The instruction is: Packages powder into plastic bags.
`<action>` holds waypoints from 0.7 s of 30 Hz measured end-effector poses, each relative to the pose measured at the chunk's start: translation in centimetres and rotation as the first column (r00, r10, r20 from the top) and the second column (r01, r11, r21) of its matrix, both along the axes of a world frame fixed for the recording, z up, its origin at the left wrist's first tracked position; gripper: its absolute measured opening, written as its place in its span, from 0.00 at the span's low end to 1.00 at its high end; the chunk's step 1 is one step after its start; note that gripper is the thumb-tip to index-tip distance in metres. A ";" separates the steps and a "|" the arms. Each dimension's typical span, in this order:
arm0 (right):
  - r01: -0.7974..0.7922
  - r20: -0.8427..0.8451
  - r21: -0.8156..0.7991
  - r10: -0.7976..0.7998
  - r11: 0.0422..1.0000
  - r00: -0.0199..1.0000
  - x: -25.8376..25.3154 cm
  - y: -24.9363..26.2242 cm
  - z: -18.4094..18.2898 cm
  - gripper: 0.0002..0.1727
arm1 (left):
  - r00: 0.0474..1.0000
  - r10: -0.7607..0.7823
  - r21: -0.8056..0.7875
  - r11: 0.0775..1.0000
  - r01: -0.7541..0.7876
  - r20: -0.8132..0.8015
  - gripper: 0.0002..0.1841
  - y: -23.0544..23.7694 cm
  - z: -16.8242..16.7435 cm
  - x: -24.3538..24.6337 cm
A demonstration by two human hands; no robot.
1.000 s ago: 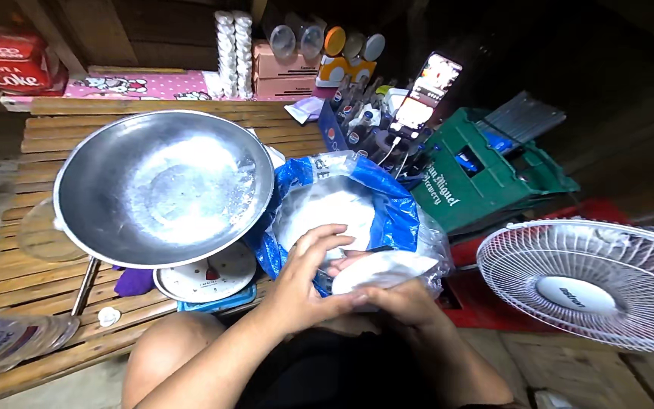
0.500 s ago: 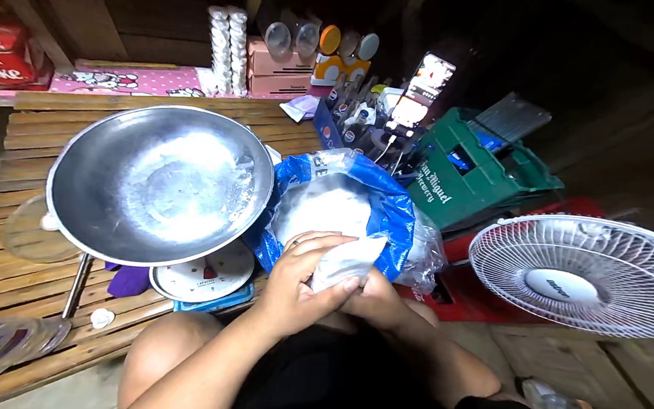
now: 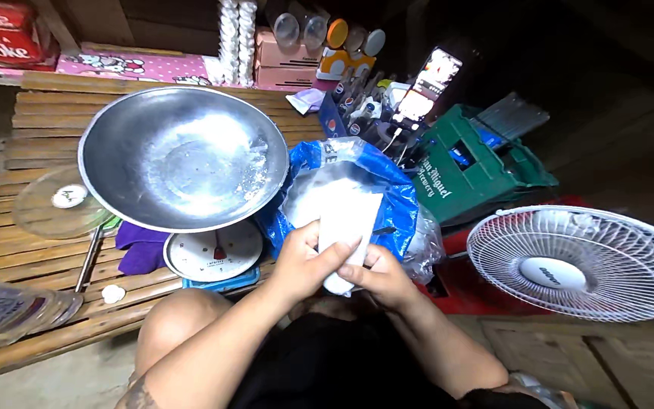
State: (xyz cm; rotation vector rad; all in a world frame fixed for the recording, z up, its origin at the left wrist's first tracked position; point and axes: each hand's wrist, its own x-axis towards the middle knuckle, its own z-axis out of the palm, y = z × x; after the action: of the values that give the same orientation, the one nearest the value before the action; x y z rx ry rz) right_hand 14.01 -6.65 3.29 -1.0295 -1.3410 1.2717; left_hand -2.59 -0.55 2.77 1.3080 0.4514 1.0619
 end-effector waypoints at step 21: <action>0.033 -0.056 -0.183 -0.044 0.983 0.997 -2.1 -0.8 0.6 0.17 | 0.998 0.058 -0.173 0.983 -0.055 0.012 0.14 -0.5 0.5 -1.1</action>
State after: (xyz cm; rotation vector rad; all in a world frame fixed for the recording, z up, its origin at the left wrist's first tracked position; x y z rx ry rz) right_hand 11.87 -7.47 3.85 -1.1289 -1.1702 1.4043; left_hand -3.68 -1.04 3.30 1.1380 0.5581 1.0557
